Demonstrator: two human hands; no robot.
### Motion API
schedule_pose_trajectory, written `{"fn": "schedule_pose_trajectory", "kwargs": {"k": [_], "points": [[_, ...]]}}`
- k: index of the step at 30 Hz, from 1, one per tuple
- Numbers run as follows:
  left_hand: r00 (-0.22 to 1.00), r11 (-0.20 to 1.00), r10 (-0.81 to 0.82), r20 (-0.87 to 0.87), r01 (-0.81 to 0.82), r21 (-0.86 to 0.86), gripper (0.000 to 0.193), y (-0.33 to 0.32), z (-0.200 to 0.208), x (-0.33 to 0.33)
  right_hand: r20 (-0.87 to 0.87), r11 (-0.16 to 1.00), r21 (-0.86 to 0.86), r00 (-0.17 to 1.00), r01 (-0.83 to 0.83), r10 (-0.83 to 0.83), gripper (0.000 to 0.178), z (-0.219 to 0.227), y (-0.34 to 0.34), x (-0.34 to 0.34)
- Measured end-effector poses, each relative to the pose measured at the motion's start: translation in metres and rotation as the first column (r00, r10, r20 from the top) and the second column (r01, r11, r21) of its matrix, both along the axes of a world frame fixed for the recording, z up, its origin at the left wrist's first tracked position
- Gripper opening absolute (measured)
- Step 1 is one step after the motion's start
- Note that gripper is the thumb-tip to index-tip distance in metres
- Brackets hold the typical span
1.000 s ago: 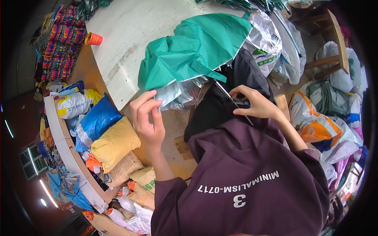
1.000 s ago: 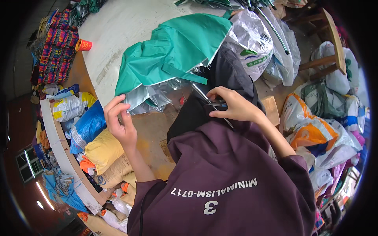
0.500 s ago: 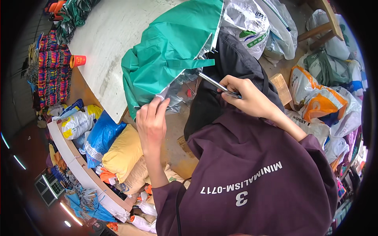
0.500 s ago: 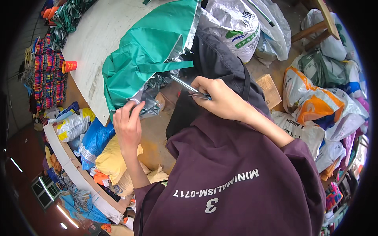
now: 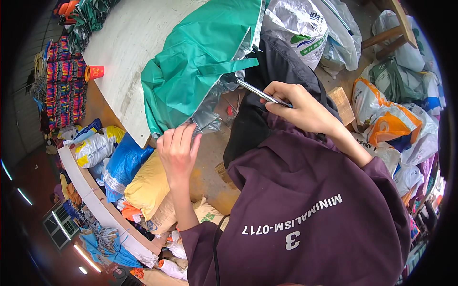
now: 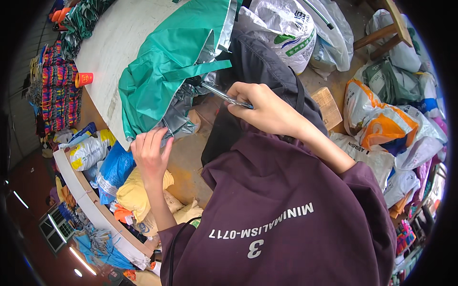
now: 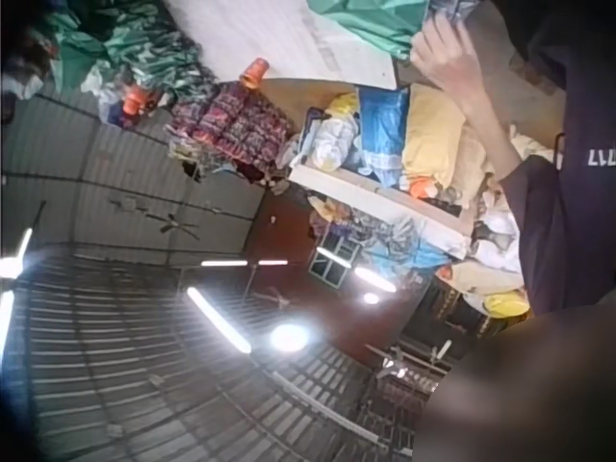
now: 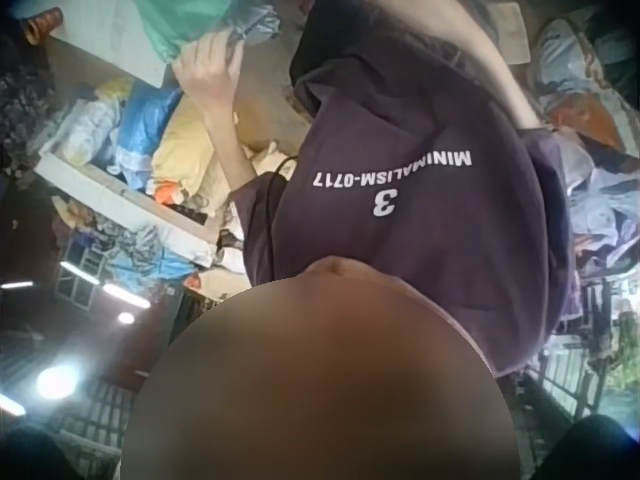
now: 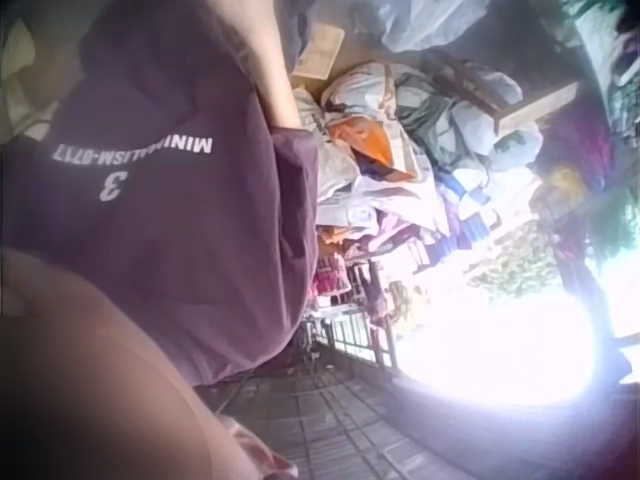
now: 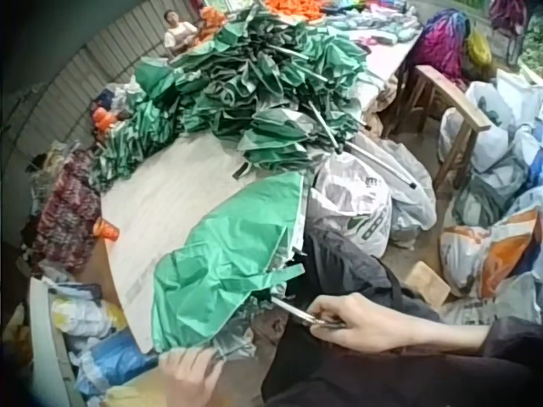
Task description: Assembling umbrellas by attaching the metal ribs to the fabric cover using pliers.
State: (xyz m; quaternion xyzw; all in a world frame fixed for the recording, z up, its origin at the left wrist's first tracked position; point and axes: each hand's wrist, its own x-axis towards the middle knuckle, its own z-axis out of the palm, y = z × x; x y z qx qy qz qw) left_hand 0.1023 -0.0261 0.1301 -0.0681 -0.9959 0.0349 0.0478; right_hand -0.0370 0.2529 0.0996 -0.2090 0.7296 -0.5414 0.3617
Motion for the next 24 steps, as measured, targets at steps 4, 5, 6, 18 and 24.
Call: {"fn": "schedule_pose_trajectory", "kwargs": {"k": [4, 5, 6, 18, 24], "points": [[0.986, 0.997, 0.047, -0.159, -0.036, 0.075, 0.018, 0.004, -0.022, 0.003, -0.005, 0.999, -0.042, 1.0, 0.03, -0.03, 0.019, -0.012, 0.0, 0.001], [0.977, 0.994, 0.071, -0.199, -0.052, 0.096, 0.017, 0.006, -0.025, 0.003, -0.039, 1.0, -0.015, 0.999, 0.012, -0.013, 0.019, -0.015, 0.001, 0.001], [0.967, 0.991, 0.095, -0.238, -0.069, 0.118, 0.016, 0.008, -0.027, 0.003, -0.072, 1.0, 0.012, 0.997, -0.006, 0.007, 0.02, -0.018, 0.001, 0.001], [0.888, 0.937, 0.313, -0.335, -0.231, 0.263, 0.014, 0.029, -0.053, 0.009, -0.285, 0.973, -0.202, 0.957, -0.109, 0.048, 0.035, -0.022, -0.04, 0.036], [0.877, 0.929, 0.33, -0.35, -0.236, 0.283, 0.014, 0.035, -0.056, 0.01, -0.165, 0.93, -0.353, 0.985, -0.102, 0.045, 0.03, -0.043, -0.086, 0.046]]}}
